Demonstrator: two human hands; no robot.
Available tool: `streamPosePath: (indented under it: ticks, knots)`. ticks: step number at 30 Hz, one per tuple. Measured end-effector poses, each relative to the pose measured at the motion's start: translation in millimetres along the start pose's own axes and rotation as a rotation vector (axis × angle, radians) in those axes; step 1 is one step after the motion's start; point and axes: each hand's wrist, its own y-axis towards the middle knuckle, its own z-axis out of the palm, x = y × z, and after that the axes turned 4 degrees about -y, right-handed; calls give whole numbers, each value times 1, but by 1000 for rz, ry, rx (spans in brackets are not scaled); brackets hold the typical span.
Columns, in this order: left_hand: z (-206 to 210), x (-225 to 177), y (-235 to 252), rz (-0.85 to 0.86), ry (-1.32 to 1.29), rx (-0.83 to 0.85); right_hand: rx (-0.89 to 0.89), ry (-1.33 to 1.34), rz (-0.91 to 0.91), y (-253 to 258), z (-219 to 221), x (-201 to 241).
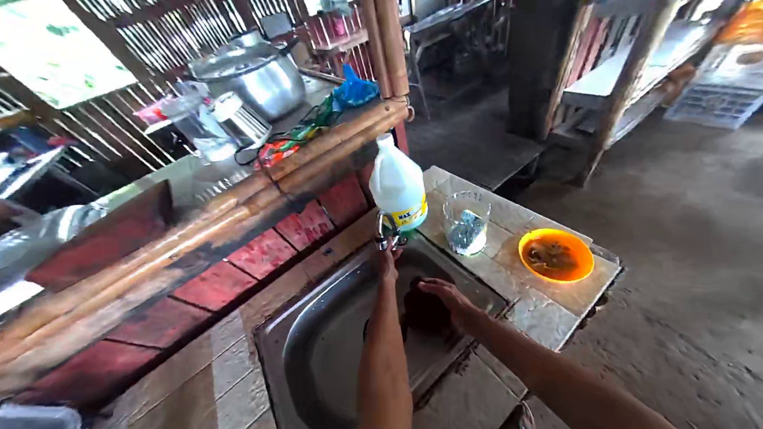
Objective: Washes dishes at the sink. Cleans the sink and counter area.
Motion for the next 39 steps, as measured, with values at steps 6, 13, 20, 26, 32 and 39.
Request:
streamPosePath:
  ticks: [6, 13, 20, 26, 32, 39]
  knots:
    - [-42, -19, -28, -153, 328, 145, 50, 75, -58, 32, 21, 3]
    - [-31, -15, -111, 173, 991, -281, 123, -69, -128, 68, 80, 2]
    - [-92, 12, -66, 40, 691, -69, 274, -647, -165, 88, 62, 8]
    - [-100, 12, -57, 111, 892, 332, 200, -820, -288, 84, 33, 25]
    - [-134, 11, -48, 140, 197, 285, 197, -364, -260, 59, 31, 58]
    - [-148, -25, -45, 209, 342, 410, 303, -711, -220, 71, 33, 61]
